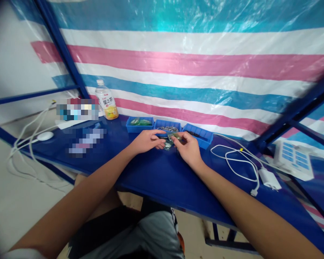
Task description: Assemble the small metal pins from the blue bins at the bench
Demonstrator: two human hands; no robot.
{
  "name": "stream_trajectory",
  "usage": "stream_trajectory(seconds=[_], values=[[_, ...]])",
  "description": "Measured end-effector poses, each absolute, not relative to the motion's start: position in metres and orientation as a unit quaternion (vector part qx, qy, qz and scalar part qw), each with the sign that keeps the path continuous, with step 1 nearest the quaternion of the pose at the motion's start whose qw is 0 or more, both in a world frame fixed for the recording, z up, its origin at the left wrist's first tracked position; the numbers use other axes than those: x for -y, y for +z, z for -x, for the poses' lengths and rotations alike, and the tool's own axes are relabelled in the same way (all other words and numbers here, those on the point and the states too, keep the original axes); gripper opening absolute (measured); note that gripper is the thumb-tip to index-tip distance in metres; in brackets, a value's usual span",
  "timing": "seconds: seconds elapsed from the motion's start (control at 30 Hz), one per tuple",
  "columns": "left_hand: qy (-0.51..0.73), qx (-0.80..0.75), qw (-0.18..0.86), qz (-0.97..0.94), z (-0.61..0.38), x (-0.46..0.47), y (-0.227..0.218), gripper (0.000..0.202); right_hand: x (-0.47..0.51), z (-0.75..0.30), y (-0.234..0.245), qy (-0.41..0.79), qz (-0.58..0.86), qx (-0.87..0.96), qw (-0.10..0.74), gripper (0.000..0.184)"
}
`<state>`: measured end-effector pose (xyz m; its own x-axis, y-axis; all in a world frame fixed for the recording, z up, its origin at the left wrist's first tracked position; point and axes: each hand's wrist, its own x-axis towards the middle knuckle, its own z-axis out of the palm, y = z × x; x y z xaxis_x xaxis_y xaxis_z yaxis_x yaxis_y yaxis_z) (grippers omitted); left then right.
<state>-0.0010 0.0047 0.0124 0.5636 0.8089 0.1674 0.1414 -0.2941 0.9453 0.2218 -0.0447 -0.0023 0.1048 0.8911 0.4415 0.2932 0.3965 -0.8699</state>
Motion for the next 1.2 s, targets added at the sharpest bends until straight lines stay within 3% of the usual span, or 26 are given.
stream_trajectory(seconds=[0.2, 0.3, 0.47, 0.7, 0.77, 0.9, 0.97, 1.13, 1.2], values=[[0.364, -0.278, 0.522, -0.72, -0.006, -0.004, 0.007, 0.064, 0.051, -0.221, 0.001, 0.11, 0.402, 0.765, 0.49, 0.011], [0.369, -0.284, 0.506, -0.726, -0.002, -0.006, 0.009, 0.065, 0.055, -0.218, 0.004, 0.07, 0.372, 0.802, 0.462, 0.019], [0.391, -0.295, 0.514, -0.704, 0.001, -0.011, 0.01, 0.075, 0.055, -0.216, 0.001, 0.201, 0.387, 0.755, 0.489, 0.044], [0.4, -0.281, 0.549, -0.679, 0.002, -0.011, 0.015, 0.078, 0.046, -0.214, -0.007, 0.279, 0.402, 0.644, 0.587, 0.055], [0.389, -0.276, 0.543, -0.691, 0.002, -0.01, 0.015, 0.08, 0.044, -0.215, -0.007, 0.311, 0.412, 0.637, 0.572, 0.052], [0.368, -0.28, 0.524, -0.715, 0.002, -0.011, 0.013, 0.081, 0.044, -0.218, -0.007, 0.331, 0.414, 0.649, 0.545, 0.029], [0.381, -0.277, 0.528, -0.707, 0.002, -0.013, 0.01, 0.076, 0.044, -0.219, -0.006, 0.345, 0.416, 0.632, 0.555, 0.027], [0.407, -0.274, 0.504, -0.711, 0.001, -0.02, 0.005, 0.037, 0.043, -0.22, -0.002, 0.391, 0.431, 0.577, 0.573, 0.034], [0.41, -0.276, 0.496, -0.714, 0.001, -0.022, 0.004, 0.032, 0.043, -0.22, -0.002, 0.4, 0.428, 0.575, 0.571, 0.037]])
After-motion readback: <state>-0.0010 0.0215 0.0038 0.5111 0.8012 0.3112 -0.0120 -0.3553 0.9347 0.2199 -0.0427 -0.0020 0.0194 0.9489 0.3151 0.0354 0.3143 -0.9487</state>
